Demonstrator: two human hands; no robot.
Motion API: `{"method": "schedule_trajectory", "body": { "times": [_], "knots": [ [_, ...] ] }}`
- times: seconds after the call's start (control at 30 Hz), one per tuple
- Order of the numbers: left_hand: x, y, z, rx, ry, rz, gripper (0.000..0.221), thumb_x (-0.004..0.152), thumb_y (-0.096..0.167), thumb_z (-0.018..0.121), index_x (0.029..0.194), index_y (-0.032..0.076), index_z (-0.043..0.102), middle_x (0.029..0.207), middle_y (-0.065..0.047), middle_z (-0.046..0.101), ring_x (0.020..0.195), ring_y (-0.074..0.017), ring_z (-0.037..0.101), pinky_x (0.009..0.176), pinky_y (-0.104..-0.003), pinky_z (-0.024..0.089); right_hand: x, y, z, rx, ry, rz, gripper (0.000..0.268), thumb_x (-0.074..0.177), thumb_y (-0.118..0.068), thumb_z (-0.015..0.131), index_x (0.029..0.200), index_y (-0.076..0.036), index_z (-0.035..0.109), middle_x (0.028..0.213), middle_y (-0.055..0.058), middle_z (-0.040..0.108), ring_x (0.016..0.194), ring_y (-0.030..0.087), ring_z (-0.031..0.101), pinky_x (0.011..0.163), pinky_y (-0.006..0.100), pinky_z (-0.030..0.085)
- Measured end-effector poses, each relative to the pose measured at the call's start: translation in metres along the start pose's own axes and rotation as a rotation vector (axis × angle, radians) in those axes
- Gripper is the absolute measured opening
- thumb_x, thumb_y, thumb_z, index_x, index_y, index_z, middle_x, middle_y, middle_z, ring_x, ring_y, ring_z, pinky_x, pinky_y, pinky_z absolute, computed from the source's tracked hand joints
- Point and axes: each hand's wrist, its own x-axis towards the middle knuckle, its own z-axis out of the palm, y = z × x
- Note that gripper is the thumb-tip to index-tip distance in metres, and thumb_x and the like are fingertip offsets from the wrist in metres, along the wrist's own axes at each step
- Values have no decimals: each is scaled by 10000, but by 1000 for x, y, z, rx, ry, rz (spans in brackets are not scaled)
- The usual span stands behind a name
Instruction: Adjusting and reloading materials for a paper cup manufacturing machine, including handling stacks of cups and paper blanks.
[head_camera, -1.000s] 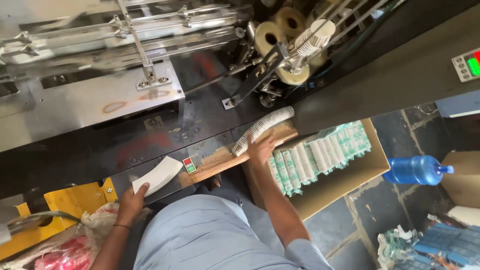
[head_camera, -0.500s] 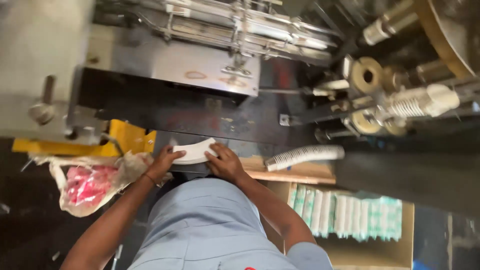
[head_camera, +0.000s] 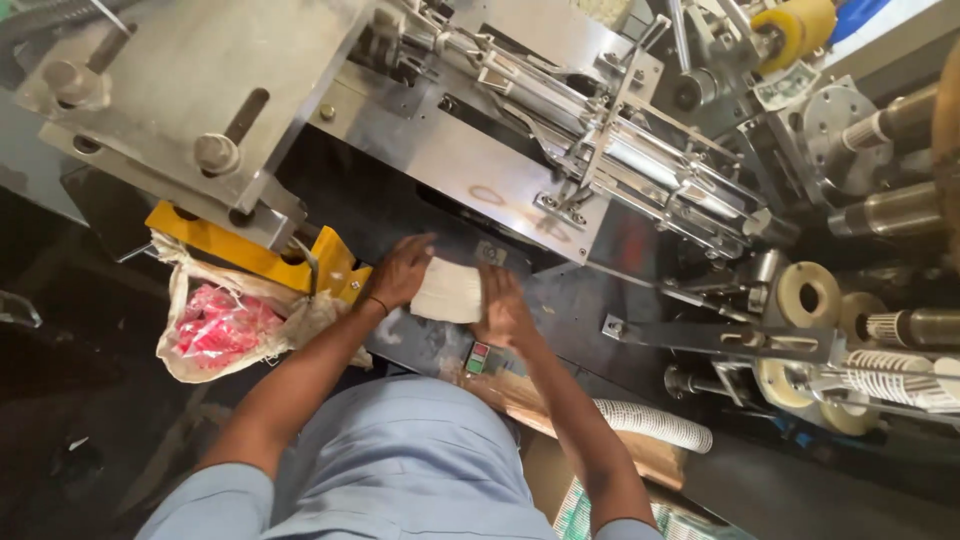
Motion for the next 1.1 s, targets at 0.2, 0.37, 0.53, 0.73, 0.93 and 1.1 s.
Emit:
{"method": "schedule_trajectory", "body": {
  "times": [0.2, 0.37, 0.53, 0.73, 0.93, 1.1],
  "knots": [
    [-20, -18, 13, -479, -64, 164, 483, 1104, 341, 342, 1421, 78, 594, 1522, -142, 554, 1431, -262, 499, 1201, -355, 348, 6, -6, 2, 145, 187, 36, 1169, 515, -303, 953, 1480, 16, 375, 1480, 322, 392, 1368, 498, 364, 1121, 537, 355],
    [-31, -7, 38, -460, 41, 315, 549, 1102, 353, 339, 1545, 51, 458, 1640, -165, 395, 1542, -305, 337, 1258, -388, 239, -9, 44, 90, 1024, 395, 269, 1065, 716, -456, 840, 1547, 6, 360, 1494, 220, 415, 1350, 349, 439, 1104, 441, 416],
    [-42, -14, 42, -281, 116, 442, 592, 1071, 321, 444, 1586, 32, 399, 1678, -175, 351, 1586, -343, 276, 1295, -426, 201, -33, 59, 123, 1207, 485, 354, 812, 1032, -538, 578, 1597, -13, 324, 1560, 141, 424, 1353, 235, 468, 1140, 371, 407],
    [-42, -10, 44, -262, 133, 434, 613, 1075, 299, 487, 1602, 11, 366, 1696, -222, 313, 1592, -384, 269, 1305, -456, 211, -38, 43, 103, 1150, 500, 419, 667, 1089, -441, 470, 1591, -20, 344, 1565, 132, 432, 1398, 234, 448, 1166, 370, 362],
    [-51, -12, 49, -111, 57, 370, 726, 995, 379, 589, 1555, -25, 363, 1646, -242, 304, 1537, -392, 295, 1241, -450, 267, -30, 34, 93, 1326, 539, 410, 546, 1076, -301, 546, 1509, 8, 423, 1499, 156, 481, 1349, 246, 467, 1153, 379, 360],
    [-48, -13, 45, -346, 100, 377, 559, 1054, 255, 513, 1565, 34, 468, 1685, -217, 355, 1588, -390, 269, 1293, -464, 198, -27, 38, 107, 1024, 573, 279, 462, 1086, -165, 537, 1502, 5, 429, 1537, 175, 466, 1399, 260, 459, 1189, 372, 347]
  ]
}}
